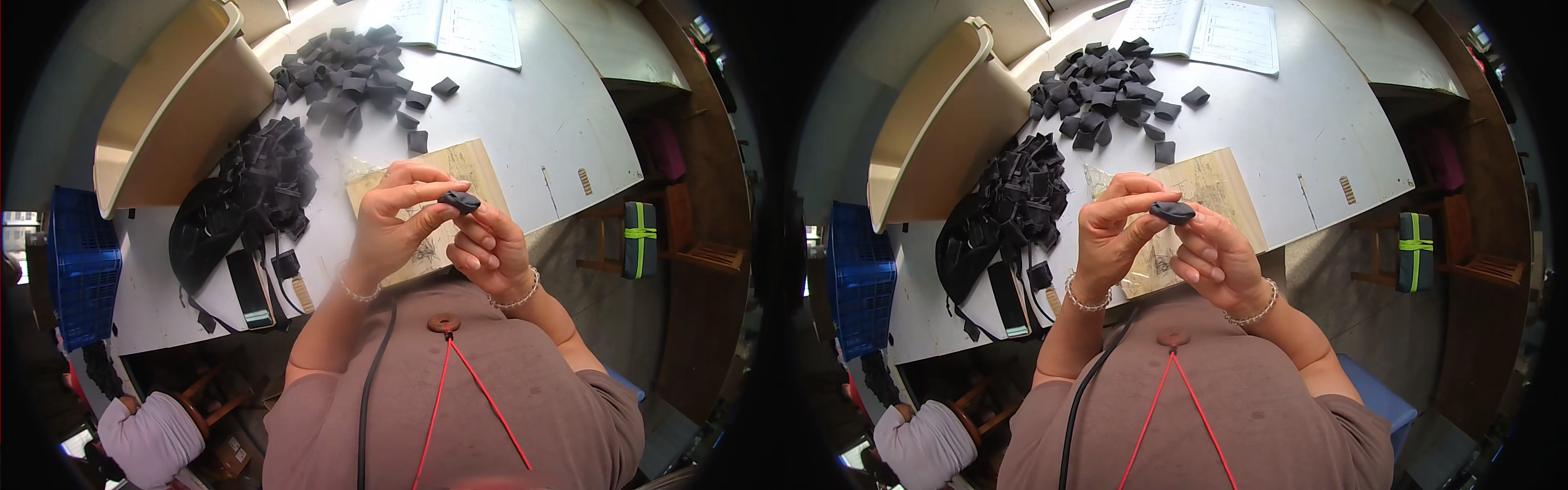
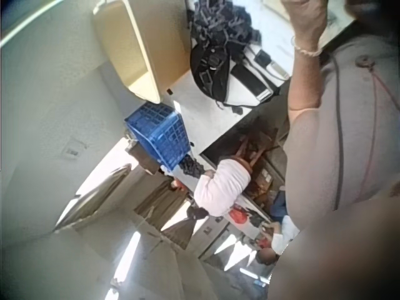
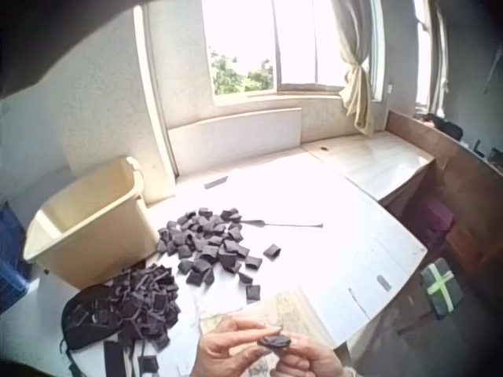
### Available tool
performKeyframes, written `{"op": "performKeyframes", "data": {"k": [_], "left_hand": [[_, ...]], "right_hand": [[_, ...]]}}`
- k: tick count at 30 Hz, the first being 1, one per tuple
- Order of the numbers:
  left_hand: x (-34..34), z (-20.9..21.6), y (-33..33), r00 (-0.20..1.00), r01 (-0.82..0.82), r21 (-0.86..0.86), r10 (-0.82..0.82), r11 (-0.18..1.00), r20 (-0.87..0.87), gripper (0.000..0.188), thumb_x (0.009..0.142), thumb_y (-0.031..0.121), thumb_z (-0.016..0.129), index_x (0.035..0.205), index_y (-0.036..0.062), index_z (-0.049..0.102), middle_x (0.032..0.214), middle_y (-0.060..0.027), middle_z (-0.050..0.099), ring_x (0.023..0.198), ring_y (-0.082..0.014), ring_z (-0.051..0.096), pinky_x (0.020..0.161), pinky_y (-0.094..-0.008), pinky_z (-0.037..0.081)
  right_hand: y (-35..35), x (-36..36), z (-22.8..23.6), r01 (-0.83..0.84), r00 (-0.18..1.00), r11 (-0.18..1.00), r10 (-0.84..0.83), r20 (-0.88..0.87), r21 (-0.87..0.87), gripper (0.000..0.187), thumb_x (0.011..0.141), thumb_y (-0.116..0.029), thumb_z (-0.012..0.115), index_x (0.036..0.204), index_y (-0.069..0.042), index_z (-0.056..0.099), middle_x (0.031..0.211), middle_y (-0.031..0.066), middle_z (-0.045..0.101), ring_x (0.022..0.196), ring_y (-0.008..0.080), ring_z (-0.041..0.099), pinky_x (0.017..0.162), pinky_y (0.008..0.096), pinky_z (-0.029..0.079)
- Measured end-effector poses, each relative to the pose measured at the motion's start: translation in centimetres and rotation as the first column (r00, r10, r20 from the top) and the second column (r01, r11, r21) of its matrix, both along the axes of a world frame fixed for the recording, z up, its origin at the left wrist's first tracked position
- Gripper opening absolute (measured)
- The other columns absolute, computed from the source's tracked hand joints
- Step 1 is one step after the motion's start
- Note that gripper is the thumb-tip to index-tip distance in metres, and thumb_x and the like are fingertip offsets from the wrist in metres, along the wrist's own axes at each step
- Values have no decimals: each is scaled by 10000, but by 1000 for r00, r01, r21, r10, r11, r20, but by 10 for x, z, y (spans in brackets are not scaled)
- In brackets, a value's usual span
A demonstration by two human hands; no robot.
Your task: The recorder is inspecting and sorting small black rubber or plastic industrial seal components.
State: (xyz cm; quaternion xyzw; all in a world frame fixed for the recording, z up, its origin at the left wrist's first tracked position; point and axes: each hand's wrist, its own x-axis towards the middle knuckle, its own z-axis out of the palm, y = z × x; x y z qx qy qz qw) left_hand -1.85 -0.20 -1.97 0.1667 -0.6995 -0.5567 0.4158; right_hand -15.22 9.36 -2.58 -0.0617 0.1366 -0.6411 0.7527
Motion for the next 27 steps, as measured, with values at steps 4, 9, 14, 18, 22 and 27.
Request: {"op": "performKeyframes", "data": {"k": [4,9,14,18,22,27], "left_hand": [[-4,0,-2,999,-17,-124,13,992,-32,216,768,161,704,975,101,714,913,-20,638,906,-164,520,787,-278,426],[-7,-16,-17,988,85,-156,-103,984,-113,195,769,160,696,951,92,715,894,-23,657,884,-179,530,801,-292,422],[-7,-11,-13,963,124,-50,-132,991,-233,217,763,169,705,950,59,706,883,-38,664,879,-181,556,820,-305,410],[-9,-2,-11,969,119,-38,-125,992,-214,219,746,173,721,928,51,709,881,-43,666,884,-182,557,823,-308,410],[-13,2,-15,975,136,-113,-153,984,-163,190,728,162,732,885,55,718,862,-39,671,885,-188,555,830,-310,412],[-12,-15,-18,963,137,-39,-142,990,-228,173,750,186,717,868,61,722,855,-35,681,889,-189,548,841,-313,414]], "right_hand": [[2,-2,0,-43,999,998,43,-6,-49,206,944,-187,442,1064,-33,509,541,-62,369,345,33,323,438,213,412],[1,-1,-6,-52,998,999,52,-45,-12,208,938,-192,446,1062,-33,503,550,-54,379,354,39,337,439,223,424],[-3,-1,-3,-77,996,996,75,-44,-44,223,936,-229,454,1045,-42,507,567,-36,399,365,52,356,428,235,431],[-4,0,-2,-69,997,990,66,-25,-121,250,942,-273,447,1034,-50,511,594,-24,436,385,56,373,426,241,440],[-6,0,-6,-51,999,995,50,-13,-88,264,947,-292,444,1025,-51,515,610,-33,459,397,48,377,425,237,441],[-9,3,-10,-92,995,993,89,-45,-71,251,951,-291,446,1028,-64,520,612,-43,449,395,40,366,427,230,430]]}}
